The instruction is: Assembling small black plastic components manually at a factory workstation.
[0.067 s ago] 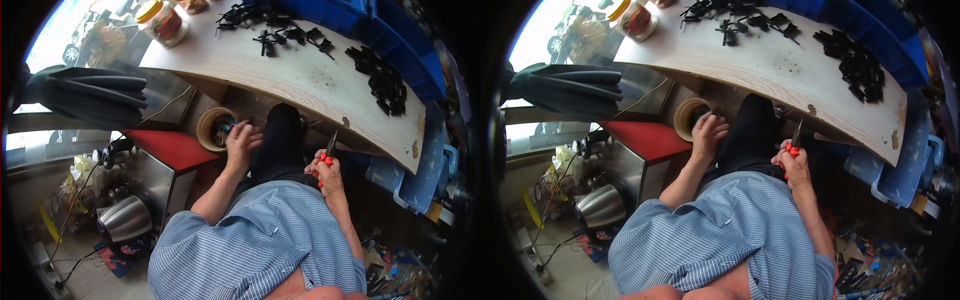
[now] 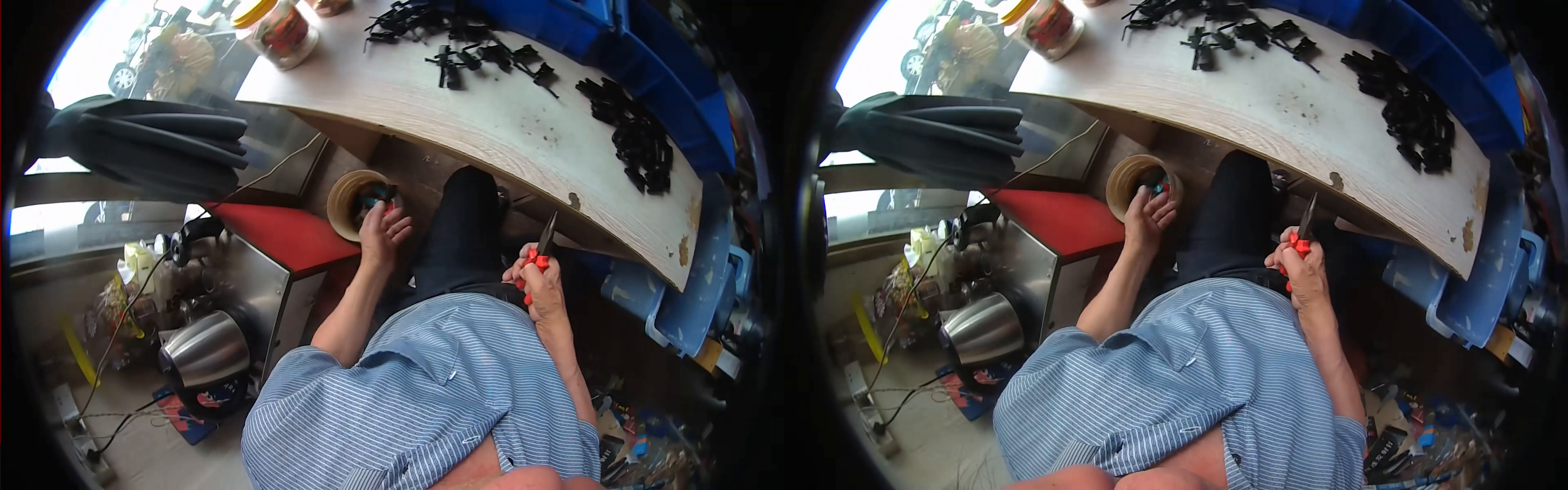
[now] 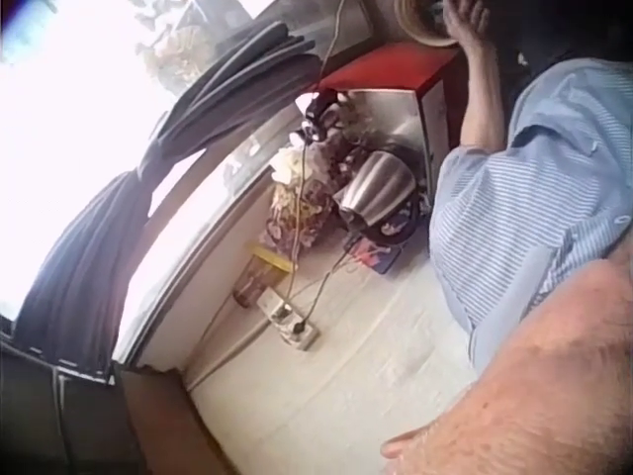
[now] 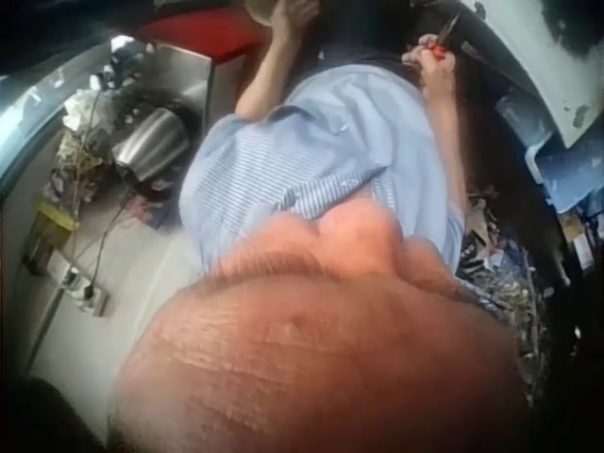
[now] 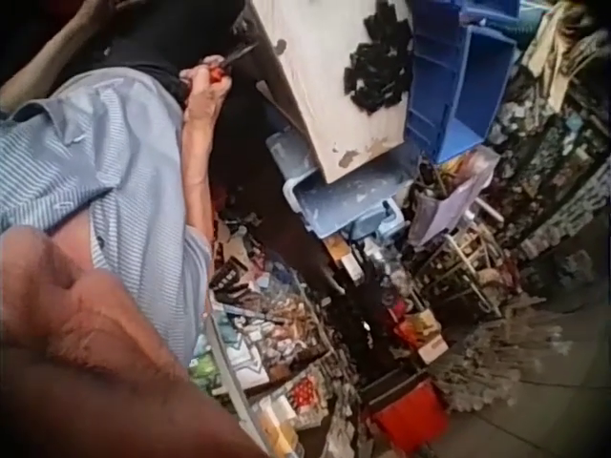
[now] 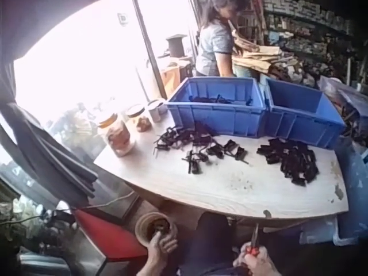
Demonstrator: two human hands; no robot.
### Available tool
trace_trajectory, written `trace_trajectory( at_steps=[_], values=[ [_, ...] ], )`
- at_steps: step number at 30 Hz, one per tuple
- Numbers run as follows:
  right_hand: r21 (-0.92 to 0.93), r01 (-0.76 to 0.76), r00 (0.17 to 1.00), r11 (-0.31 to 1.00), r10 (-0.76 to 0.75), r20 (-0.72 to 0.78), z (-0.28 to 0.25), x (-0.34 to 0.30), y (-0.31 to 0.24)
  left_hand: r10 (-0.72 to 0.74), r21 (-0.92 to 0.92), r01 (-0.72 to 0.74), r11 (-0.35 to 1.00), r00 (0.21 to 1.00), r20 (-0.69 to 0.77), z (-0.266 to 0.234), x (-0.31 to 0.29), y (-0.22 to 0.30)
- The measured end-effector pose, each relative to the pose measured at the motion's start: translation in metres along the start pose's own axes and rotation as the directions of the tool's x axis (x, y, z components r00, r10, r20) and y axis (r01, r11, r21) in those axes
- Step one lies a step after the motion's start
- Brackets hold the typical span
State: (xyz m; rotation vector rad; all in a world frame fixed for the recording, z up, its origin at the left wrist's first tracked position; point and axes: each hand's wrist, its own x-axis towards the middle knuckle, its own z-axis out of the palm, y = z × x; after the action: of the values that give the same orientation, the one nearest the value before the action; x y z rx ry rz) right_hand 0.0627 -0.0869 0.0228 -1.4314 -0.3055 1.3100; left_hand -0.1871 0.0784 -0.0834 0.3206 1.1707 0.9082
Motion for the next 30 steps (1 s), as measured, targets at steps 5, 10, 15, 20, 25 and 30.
trace_trajectory(
  at_steps=[5,10,15,20,25,30],
  values=[
    [-0.039,-0.003,1.000,0.999,0.004,0.024,0.002,0.006,0.001,-0.116,0.044,0.130,0.991,0.965,-0.237,-0.063,0.002,-0.033],
    [-0.013,-0.005,1.000,1.000,0.004,-0.027,-0.004,0.007,0.006,0.141,0.297,-0.174,0.939,0.982,0.128,0.000,-0.030,-0.029],
    [-0.033,0.014,0.996,0.999,-0.017,-0.086,-0.009,0.002,0.012,0.513,0.405,-0.712,0.573,0.697,0.501,0.096,-0.060,0.016],
    [-0.003,0.049,0.985,0.999,-0.049,-0.168,0.006,-0.010,0.001,0.557,0.193,-0.956,-0.222,0.038,0.830,0.197,-0.062,0.066],
    [-0.033,-0.005,0.993,0.999,0.001,-0.116,-0.002,-0.011,0.001,0.477,0.282,-0.868,-0.409,0.060,0.877,0.285,-0.023,0.057],
    [-0.028,0.054,0.974,0.998,-0.059,-0.217,-0.003,-0.015,0.002,0.314,0.242,-0.807,-0.539,0.074,0.946,0.310,0.014,0.045]
  ],
)
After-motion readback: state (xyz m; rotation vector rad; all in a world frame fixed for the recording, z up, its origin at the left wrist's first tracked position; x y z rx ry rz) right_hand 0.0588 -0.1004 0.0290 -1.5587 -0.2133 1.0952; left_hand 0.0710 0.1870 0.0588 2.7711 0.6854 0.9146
